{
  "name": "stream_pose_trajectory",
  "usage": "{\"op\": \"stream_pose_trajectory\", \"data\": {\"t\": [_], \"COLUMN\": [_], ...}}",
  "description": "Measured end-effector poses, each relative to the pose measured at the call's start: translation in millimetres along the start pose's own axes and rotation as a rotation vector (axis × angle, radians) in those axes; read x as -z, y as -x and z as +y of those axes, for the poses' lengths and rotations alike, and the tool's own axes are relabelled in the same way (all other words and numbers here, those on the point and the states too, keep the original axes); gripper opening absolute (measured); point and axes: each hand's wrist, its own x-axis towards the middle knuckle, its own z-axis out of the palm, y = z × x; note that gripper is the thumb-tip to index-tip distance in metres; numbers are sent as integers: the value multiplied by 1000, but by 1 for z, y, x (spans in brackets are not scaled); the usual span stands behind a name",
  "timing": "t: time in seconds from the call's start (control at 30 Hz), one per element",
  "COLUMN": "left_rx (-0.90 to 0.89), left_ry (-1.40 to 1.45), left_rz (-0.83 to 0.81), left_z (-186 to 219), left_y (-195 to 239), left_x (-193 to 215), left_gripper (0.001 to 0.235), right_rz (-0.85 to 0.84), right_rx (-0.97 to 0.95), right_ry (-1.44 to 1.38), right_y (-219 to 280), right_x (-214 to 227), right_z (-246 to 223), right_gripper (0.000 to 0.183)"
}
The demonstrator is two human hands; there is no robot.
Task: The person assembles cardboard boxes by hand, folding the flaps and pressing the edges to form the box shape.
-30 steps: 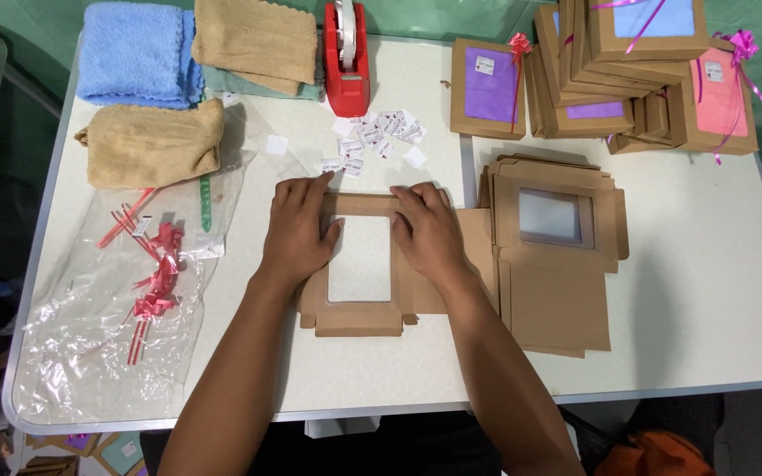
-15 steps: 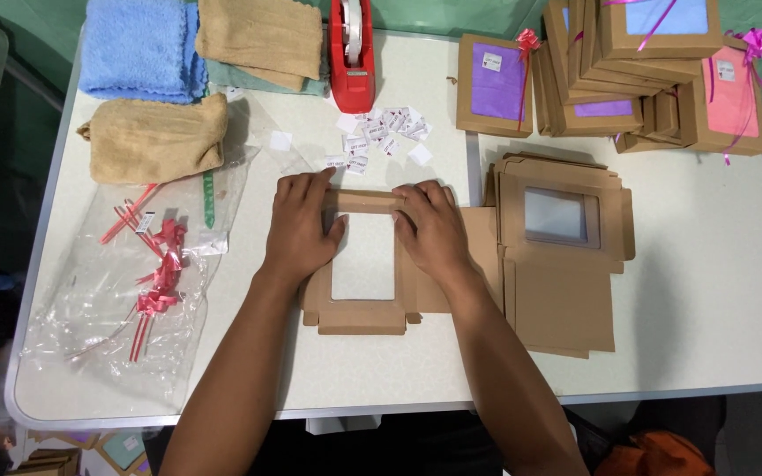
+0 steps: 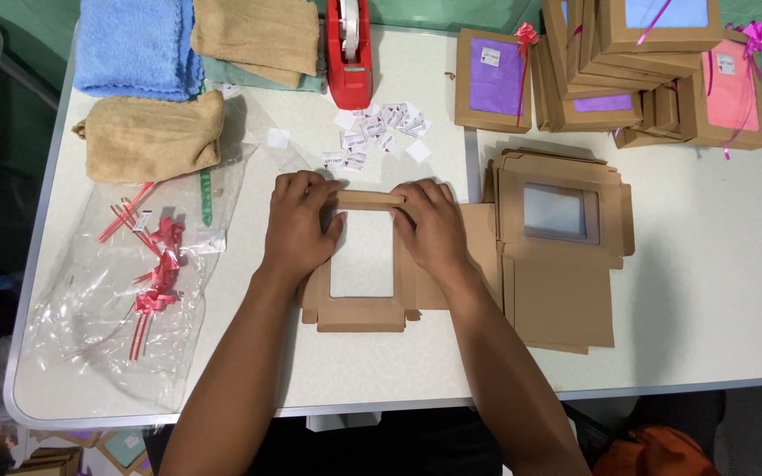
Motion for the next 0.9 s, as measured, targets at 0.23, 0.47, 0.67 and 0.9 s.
{"op": "stream_pose_trajectory", "data": {"t": [0.23,0.47,0.67,0.9], "left_rx": [-36,-58,-95,-124], "left_ry": [13,39,46,-63], "left_rz": [42,69,117,142], "left_z": [-9,-9,-11,-8], "left_y": [0,2,1,2], "left_x": [-7,-7,-10,-8], "left_gripper": [29,22,25,30], "right_rz": [51,79,73,109], "right_rx": [38,70,134,190], "right_ry": [-15,-56,-73,3], "right_y": [2,1,1,3], "right_x": [-7,1,4,2], "right_z": [9,0,-3,-2], "right_gripper": [17,12,10,5]}}
